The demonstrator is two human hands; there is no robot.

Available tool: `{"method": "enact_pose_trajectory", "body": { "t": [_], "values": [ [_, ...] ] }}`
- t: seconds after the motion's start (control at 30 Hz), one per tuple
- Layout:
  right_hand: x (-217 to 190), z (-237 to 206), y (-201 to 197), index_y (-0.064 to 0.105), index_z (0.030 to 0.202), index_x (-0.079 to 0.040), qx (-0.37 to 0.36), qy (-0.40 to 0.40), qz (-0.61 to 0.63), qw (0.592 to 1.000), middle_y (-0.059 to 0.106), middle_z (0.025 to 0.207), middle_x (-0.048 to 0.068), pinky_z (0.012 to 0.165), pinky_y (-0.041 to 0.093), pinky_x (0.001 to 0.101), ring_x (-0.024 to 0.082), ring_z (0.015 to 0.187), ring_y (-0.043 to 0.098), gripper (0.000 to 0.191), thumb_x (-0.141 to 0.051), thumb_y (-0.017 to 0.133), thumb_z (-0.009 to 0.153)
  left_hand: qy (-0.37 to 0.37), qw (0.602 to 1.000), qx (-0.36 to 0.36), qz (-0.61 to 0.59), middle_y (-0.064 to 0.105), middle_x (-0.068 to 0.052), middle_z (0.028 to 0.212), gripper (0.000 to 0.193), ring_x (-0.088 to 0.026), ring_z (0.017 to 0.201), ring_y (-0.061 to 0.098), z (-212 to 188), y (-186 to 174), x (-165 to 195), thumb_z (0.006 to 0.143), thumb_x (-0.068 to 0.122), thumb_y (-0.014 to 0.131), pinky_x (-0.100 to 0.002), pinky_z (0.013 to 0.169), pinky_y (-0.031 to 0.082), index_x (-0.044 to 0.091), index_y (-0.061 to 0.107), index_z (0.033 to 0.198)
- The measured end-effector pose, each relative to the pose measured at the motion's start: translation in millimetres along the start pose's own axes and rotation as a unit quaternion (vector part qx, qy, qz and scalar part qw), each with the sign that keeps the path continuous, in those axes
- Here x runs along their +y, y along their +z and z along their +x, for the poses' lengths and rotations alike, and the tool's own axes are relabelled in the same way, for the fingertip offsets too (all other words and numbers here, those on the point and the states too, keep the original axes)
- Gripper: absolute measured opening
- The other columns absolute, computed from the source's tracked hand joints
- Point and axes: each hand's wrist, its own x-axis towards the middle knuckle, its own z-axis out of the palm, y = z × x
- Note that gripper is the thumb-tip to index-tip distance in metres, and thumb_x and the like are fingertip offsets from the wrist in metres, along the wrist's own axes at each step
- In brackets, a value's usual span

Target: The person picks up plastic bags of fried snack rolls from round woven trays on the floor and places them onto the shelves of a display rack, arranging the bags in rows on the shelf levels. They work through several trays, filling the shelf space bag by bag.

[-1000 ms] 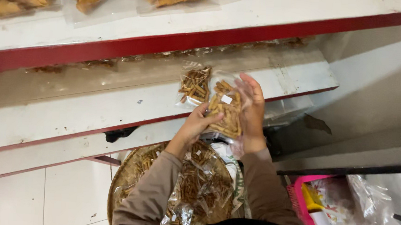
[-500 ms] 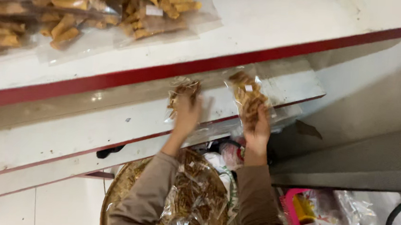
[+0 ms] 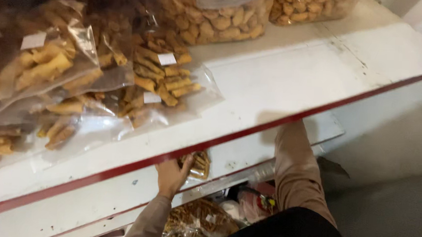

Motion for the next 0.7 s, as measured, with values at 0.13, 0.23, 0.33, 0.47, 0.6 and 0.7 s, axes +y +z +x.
{"method": "enact_pose_trajectory", "body": {
  "t": [0.13, 0.23, 0.33, 0.47, 0.6, 0.7],
  "values": [
    [18.5, 23.1, 19.1, 0.051, 0.136, -0.004, -0.035, 0.011, -0.059, 0.998, 0.06, 0.126, 0.016, 0.096, 0.051, 0.0516, 0.035, 0.116, 0.059, 0.059, -0.028, 0.075, 0.088, -0.02, 0.997, -0.01, -0.071, 0.077, -0.013, 0.1, 0.048, -0.034, 0.095, 0.07, -2.4, -3.3, -0.3, 0.09, 0.056, 0.06, -0.047, 0.089, 0.051, 0.014, 0.078, 0.107],
    [27.8, 15.8, 13.6, 0.048, 0.139, -0.004, -0.03, -0.008, -0.104, 0.994, 0.056, 0.129, 0.018, 0.098, 0.048, 0.0535, 0.036, 0.118, 0.055, 0.067, -0.03, 0.079, 0.085, 0.033, 0.996, 0.045, -0.07, 0.076, -0.015, 0.104, 0.045, -0.037, 0.096, 0.069, -2.9, 2.6, -6.4, 0.093, 0.05, 0.06, -0.049, 0.083, 0.052, 0.012, 0.077, 0.109],
    [42.4, -39.7, -9.1, 0.045, 0.141, -0.004, 0.019, -0.065, -0.197, 0.978, 0.053, 0.131, 0.019, 0.099, 0.045, 0.0553, 0.038, 0.121, 0.052, 0.076, -0.032, 0.083, 0.081, 0.055, 0.993, 0.08, -0.066, 0.075, -0.017, 0.104, 0.043, -0.039, 0.094, 0.068, -4.1, 8.5, -9.8, 0.094, 0.047, 0.062, -0.05, 0.082, 0.052, 0.01, 0.078, 0.107],
    [96.2, -193.3, -32.5, 0.041, 0.144, -0.004, 0.007, -0.098, -0.57, 0.816, 0.048, 0.134, 0.021, 0.102, 0.04, 0.0577, 0.04, 0.125, 0.047, 0.088, -0.034, 0.088, 0.076, 0.021, 0.995, 0.063, -0.081, 0.076, -0.015, 0.097, 0.037, -0.037, 0.088, 0.07, -3.0, 8.2, -9.5, 0.091, 0.041, 0.063, -0.048, 0.079, 0.053, 0.01, 0.077, 0.104],
    [166.7, -323.1, -39.6, 0.037, 0.147, -0.004, -0.121, -0.205, -0.737, 0.632, 0.044, 0.137, 0.023, 0.104, 0.036, 0.0602, 0.042, 0.128, 0.042, 0.101, -0.036, 0.094, 0.071, -0.021, 0.995, 0.06, -0.075, 0.075, -0.017, 0.086, 0.03, -0.033, 0.079, 0.07, 2.0, 9.0, -11.9, 0.091, 0.035, 0.067, -0.044, 0.076, 0.053, 0.007, 0.078, 0.098],
    [191.0, -354.0, -45.0, 0.023, 0.155, -0.002, -0.024, -0.255, -0.589, 0.767, 0.032, 0.142, 0.023, 0.104, 0.038, 0.0559, 0.037, 0.127, 0.04, 0.105, -0.029, 0.089, 0.079, -0.183, 0.957, 0.01, -0.227, 0.077, -0.019, 0.087, 0.03, -0.028, 0.076, 0.071, 3.8, 29.2, -7.5, 0.103, 0.029, 0.063, -0.041, 0.071, 0.052, 0.002, 0.077, 0.104]
  ]
}}
